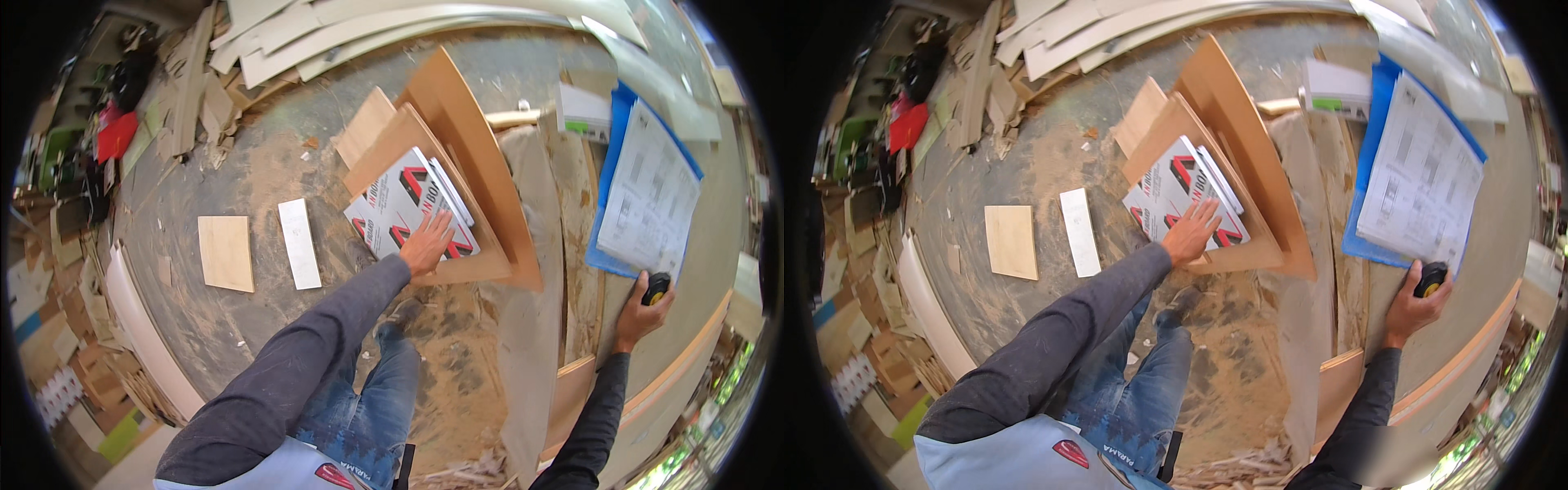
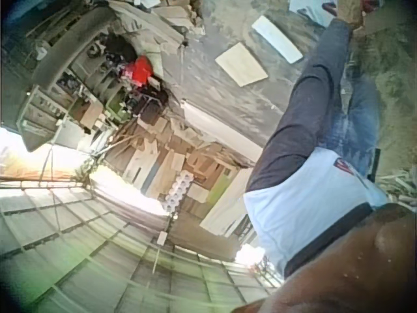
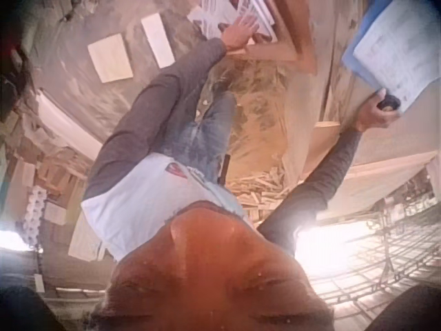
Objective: The person sorts through wooden boards, picks up a white laminate board, and uses a measuring tape and a hammer with a board as a guide to mark or cut pieces.
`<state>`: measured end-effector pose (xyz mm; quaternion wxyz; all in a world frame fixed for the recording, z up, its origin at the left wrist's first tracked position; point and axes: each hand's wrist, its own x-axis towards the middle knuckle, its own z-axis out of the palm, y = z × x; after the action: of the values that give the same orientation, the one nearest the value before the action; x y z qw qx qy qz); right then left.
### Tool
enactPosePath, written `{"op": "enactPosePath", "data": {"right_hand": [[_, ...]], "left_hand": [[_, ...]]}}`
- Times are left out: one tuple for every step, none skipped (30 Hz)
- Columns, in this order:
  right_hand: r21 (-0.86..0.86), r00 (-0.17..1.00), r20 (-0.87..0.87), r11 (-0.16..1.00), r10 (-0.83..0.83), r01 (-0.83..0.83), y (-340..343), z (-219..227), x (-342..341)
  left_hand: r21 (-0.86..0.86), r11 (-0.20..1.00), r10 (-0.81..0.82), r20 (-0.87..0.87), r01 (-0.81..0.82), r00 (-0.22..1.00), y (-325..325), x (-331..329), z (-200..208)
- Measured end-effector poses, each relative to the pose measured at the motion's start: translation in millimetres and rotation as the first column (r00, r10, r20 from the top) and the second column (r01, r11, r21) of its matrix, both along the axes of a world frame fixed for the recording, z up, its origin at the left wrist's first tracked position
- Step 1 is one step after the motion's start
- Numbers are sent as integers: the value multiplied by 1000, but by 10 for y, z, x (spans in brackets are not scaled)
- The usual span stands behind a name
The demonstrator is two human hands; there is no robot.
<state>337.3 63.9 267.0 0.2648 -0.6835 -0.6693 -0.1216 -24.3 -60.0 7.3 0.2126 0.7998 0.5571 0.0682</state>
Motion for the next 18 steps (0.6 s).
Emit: {"op": "enactPosePath", "data": {"right_hand": [[1, 1000, -6, 1000, 18, -18, 6, 13, -19], [19, 999, 16, 999, 36, -36, 10, 2, 36], [22, 999, 11, 999, 44, -44, 17, -14, 49], [18, 998, 2, 998, 66, -66, 8, 4, 28], [41, 995, 17, 994, 100, -100, 2, -9, 56], [28, 997, -1, 996, 81, -81, -1, -62, 58], [68, 992, 22, 990, 125, -127, -10, -90, 95], [81, 988, 43, 985, 149, -152, 3, -138, 178], [51, 992, 9, 991, 124, -125, 40, -255, 312], [43, 990, 99, 994, 99, -104, 88, -348, 305], [17, 989, 130, 997, 68, -71, 125, -413, 318], [38, 985, 160, 997, 65, -71, 167, -426, 400], [163, 964, 264, 986, -26, -18, 248, -526, 515], [226, 957, 288, 973, -29, -38, 353, -538, 402], [253, 962, 272, 964, 14, -86, 378, -537, 90], [271, 963, 260, 953, 65, -137, 385, -526, -201], [288, 964, 240, 940, 113, -181, 327, -525, -451], [326, 966, 204, 919, 160, -221, 259, -463, -655]], "left_hand": [[34, 999, 31, 15, -31, 999, -216, -97, 61], [-12, 998, 56, 54, -56, 997, -446, -235, 154], [-56, 995, 91, 85, -86, 992, -768, -421, 230], [-204, 962, 222, 186, -183, 957, -1229, -600, 210], [-227, 943, 294, 228, -243, 928, -1674, -810, 220], [-317, 886, 405, 166, -340, 899, -2178, -1036, 283], [-534, 734, 461, -63, -420, 885, -2636, -1212, 411], [-541, 635, 563, -165, -552, 810, -3128, -1399, 535], [-502, 537, 648, -269, -678, 712, -3651, -1558, 641], [-563, 381, 670, -378, -733, 639, -4154, -1669, 912], [-620, 217, 670, -467, -754, 576, -4600, -1671, 1334], [-609, 110, 742, -475, -785, 473, -4877, -1618, 1830], [-598, 24, 799, -470, -801, 375, -5129, -1568, 2233], [-509, -101, 847, -494, -855, 194, -5705, -1278, 2216], [-416, -239, 861, -508, -878, 6, -6355, -878, 2066], [-381, -337, 866, -485, -861, -124, -6883, -424, 1953], [-349, -419, 859, -452, -838, -241, -7278, 17, 1855], [-310, -482, 841, -428, -820, -332, -7600, 459, 1589]]}}
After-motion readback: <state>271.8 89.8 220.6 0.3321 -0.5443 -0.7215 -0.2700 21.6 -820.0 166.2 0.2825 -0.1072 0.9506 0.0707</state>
